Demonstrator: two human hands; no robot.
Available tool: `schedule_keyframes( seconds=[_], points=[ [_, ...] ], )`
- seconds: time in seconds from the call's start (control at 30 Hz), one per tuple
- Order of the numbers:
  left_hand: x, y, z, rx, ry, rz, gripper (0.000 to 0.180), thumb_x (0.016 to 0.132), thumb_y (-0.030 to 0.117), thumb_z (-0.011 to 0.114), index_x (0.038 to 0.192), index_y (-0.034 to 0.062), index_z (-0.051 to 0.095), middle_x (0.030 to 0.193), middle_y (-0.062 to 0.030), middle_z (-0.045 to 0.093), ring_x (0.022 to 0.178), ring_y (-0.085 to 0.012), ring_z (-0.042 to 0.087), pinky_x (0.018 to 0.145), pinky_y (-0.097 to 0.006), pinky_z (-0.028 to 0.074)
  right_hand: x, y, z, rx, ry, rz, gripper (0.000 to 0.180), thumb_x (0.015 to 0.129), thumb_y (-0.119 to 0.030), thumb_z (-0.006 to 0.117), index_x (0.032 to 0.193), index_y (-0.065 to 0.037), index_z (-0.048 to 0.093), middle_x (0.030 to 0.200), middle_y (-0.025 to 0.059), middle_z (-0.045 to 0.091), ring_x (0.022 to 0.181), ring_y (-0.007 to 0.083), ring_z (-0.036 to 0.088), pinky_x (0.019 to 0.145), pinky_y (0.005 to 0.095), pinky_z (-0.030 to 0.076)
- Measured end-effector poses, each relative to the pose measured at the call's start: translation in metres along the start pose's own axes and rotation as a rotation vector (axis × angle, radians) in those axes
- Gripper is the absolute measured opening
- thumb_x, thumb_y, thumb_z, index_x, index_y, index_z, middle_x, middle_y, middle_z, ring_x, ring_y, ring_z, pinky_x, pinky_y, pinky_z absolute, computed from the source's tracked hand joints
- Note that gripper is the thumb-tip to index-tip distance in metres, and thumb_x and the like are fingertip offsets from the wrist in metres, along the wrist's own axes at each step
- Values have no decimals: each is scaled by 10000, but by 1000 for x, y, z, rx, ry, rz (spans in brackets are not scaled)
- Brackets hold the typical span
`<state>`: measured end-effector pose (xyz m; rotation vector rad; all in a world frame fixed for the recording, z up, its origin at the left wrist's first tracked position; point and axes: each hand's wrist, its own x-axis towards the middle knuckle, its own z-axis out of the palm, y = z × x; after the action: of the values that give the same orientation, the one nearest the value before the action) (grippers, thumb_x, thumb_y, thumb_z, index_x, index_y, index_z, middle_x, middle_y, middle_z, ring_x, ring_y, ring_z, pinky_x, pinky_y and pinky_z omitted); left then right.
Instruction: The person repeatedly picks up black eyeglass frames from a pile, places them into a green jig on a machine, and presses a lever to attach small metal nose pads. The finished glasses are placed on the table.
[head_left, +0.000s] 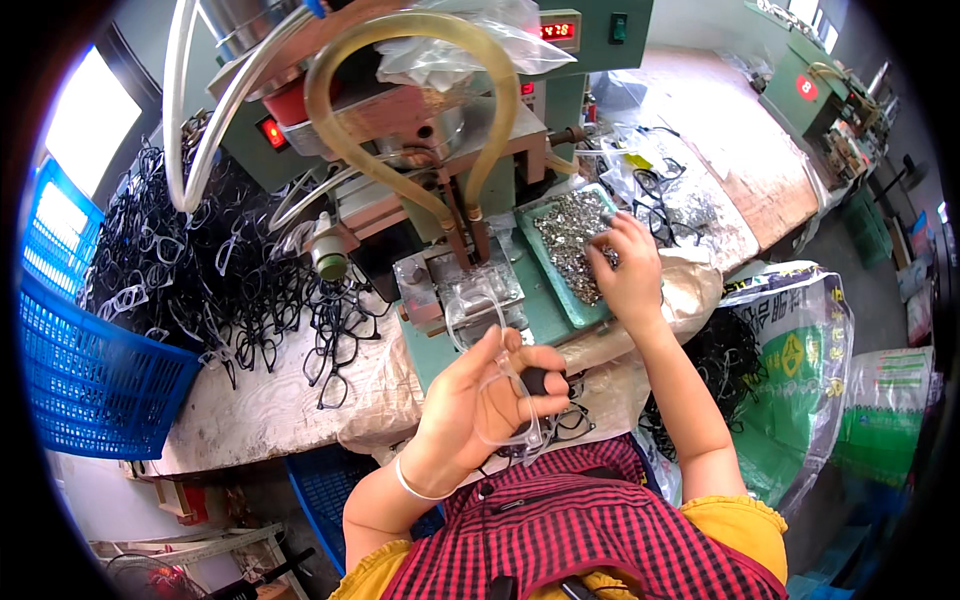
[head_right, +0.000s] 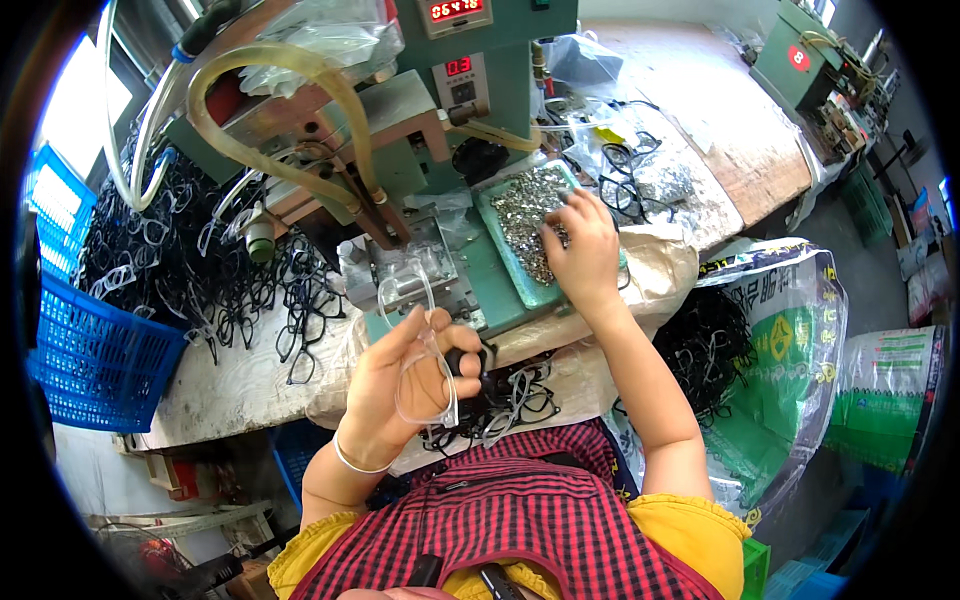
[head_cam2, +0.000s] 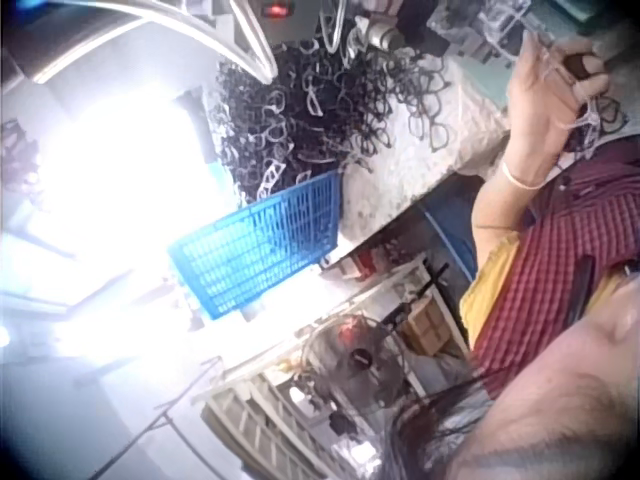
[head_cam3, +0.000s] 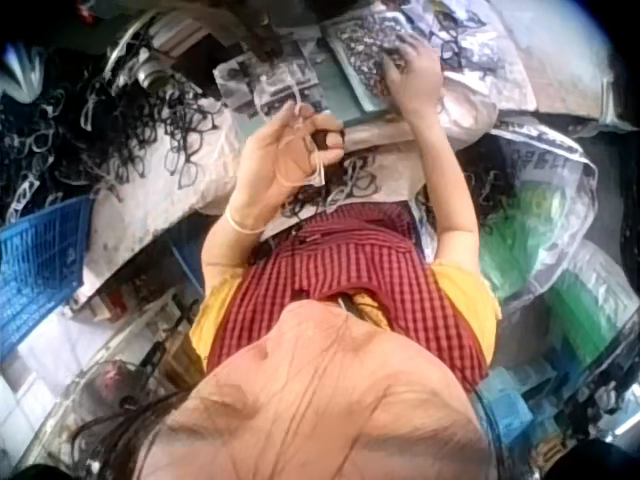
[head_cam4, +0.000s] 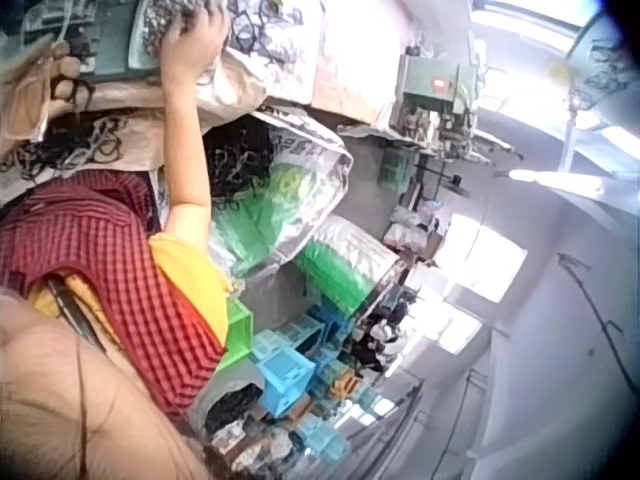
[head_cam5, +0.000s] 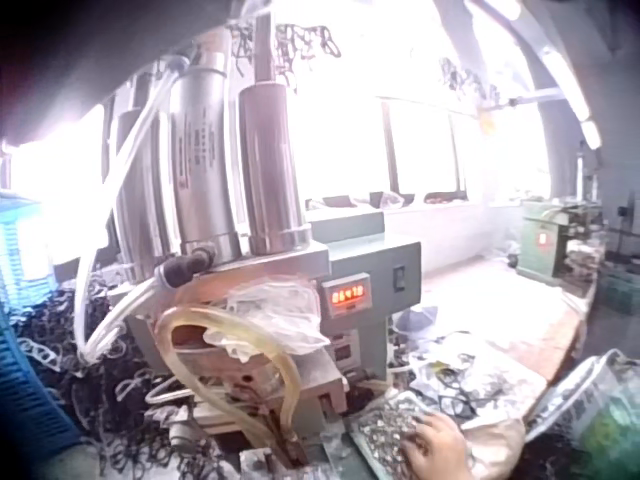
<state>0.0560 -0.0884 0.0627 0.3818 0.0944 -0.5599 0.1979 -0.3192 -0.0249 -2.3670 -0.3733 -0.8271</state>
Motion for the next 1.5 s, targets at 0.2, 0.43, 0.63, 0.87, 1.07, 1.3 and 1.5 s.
schedule_keyframes(
  seconds=[0.2,0.43,0.63,0.87,1.07,1.3,1.5],
  points=[
    [6,-5,12,-37,87,50,289,1084,320,448,1061,78,604,1213,-232,625,1015,-332,660,931,-468,583,-2,4,-4,201,57,193,115,858,-129,709,937,-46,704,993,161,713,977,361,670,872,426,516],
    [10,-5,7,-46,-3,58,325,1093,340,418,1101,66,591,1234,-246,615,1019,-345,657,927,-468,580,15,16,8,-131,60,-28,30,916,-69,579,936,-48,587,774,150,642,788,358,666,709,447,538],
    [-31,-18,-56,301,-20,216,476,1053,448,476,1249,19,546,1173,-245,651,1040,-351,665,908,-453,557,-10,-7,-7,574,79,508,166,974,-80,609,1071,-33,734,961,37,718,862,112,644,799,247,499],
    [-96,97,-110,967,831,1146,84,979,98,642,994,16,657,999,-56,686,855,-129,629,784,-265,498,2,1,31,1019,287,591,173,942,-57,662,1098,0,712,1006,31,697,909,100,625,833,239,479],
    [-82,152,-138,2381,1208,974,160,787,115,786,935,95,731,1056,-78,688,944,-285,616,807,-404,491,32,-36,35,1005,79,420,172,910,-52,717,1070,8,731,972,14,715,887,75,623,834,219,476],
    [-70,153,-216,2107,1256,1103,123,899,84,680,1005,24,690,1062,-149,705,933,-314,664,841,-382,512,-7,10,-23,720,224,503,142,903,-20,718,1041,4,739,950,24,718,865,82,636,778,211,487],
    [-46,154,-156,1307,851,1408,194,1076,149,498,1207,37,587,892,-19,655,734,-77,556,639,-234,453,-9,-42,-44,732,-46,297,179,837,26,722,1013,0,739,930,61,725,876,145,672,816,270,515]
  ],
)
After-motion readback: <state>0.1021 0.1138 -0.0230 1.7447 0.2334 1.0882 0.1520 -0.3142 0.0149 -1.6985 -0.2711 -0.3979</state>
